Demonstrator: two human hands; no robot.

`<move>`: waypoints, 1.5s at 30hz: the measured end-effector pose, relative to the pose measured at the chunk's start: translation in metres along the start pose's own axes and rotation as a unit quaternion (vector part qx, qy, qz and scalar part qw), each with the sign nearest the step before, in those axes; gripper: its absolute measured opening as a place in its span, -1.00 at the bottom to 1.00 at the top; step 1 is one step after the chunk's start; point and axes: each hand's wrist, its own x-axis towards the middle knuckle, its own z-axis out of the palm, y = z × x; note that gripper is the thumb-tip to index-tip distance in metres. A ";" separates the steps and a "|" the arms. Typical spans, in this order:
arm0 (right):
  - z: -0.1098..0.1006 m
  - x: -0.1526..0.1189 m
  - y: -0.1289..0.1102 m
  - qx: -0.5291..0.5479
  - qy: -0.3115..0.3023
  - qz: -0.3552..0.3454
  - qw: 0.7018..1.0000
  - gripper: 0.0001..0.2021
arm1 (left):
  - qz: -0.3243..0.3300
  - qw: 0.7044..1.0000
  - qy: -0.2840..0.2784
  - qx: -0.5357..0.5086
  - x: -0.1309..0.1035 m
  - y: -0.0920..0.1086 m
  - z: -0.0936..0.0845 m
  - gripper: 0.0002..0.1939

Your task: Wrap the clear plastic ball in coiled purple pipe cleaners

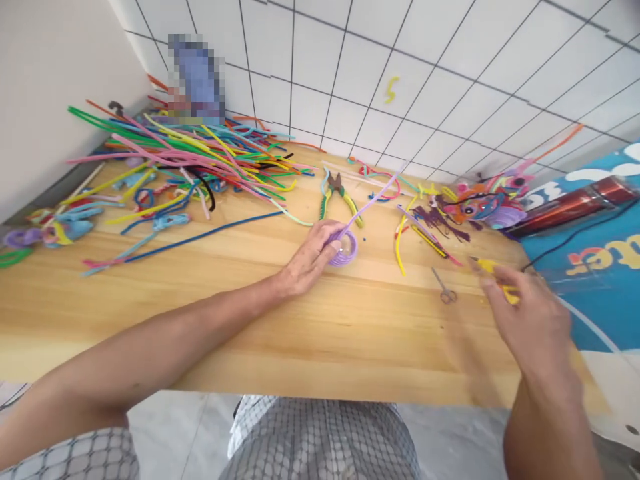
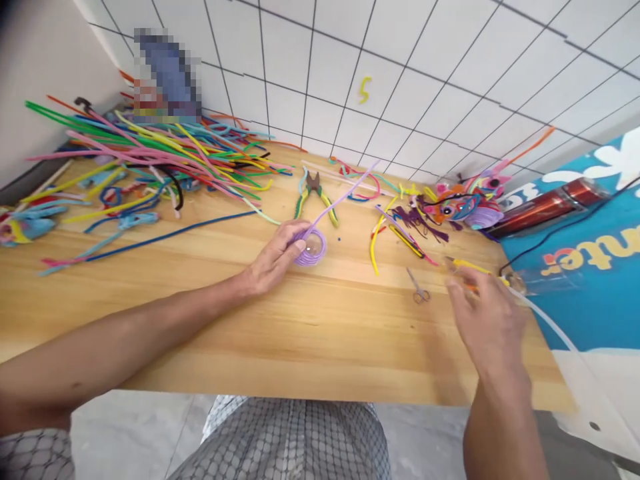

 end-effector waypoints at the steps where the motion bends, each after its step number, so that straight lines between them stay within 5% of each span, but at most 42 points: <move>1: 0.005 0.008 -0.021 0.027 -0.008 -0.051 0.998 -0.87 | 0.000 1.000 -0.001 0.002 0.000 0.001 0.000 -0.53; 6: 0.053 0.061 -0.119 0.177 0.051 -0.302 0.935 -0.69 | 0.004 1.000 -0.006 0.009 -0.001 0.004 0.000 -0.54; 10: 0.092 0.086 -0.154 0.204 0.032 -0.370 0.906 -0.72 | 0.012 1.000 -0.007 0.010 -0.001 0.005 0.000 -0.54; 19: 0.112 0.085 -0.152 0.271 0.052 -0.345 0.897 -0.86 | 0.012 1.000 -0.004 0.007 -0.002 0.004 0.000 -0.53; 26: 0.118 0.079 -0.153 0.294 0.028 -0.343 0.892 -0.81 | 0.022 1.000 0.002 0.013 -0.001 0.007 -0.001 -0.57; 45: 0.128 0.072 -0.154 0.265 0.083 -0.393 0.877 -0.79 | -0.033 0.999 0.015 0.022 -0.003 0.012 -0.002 -0.54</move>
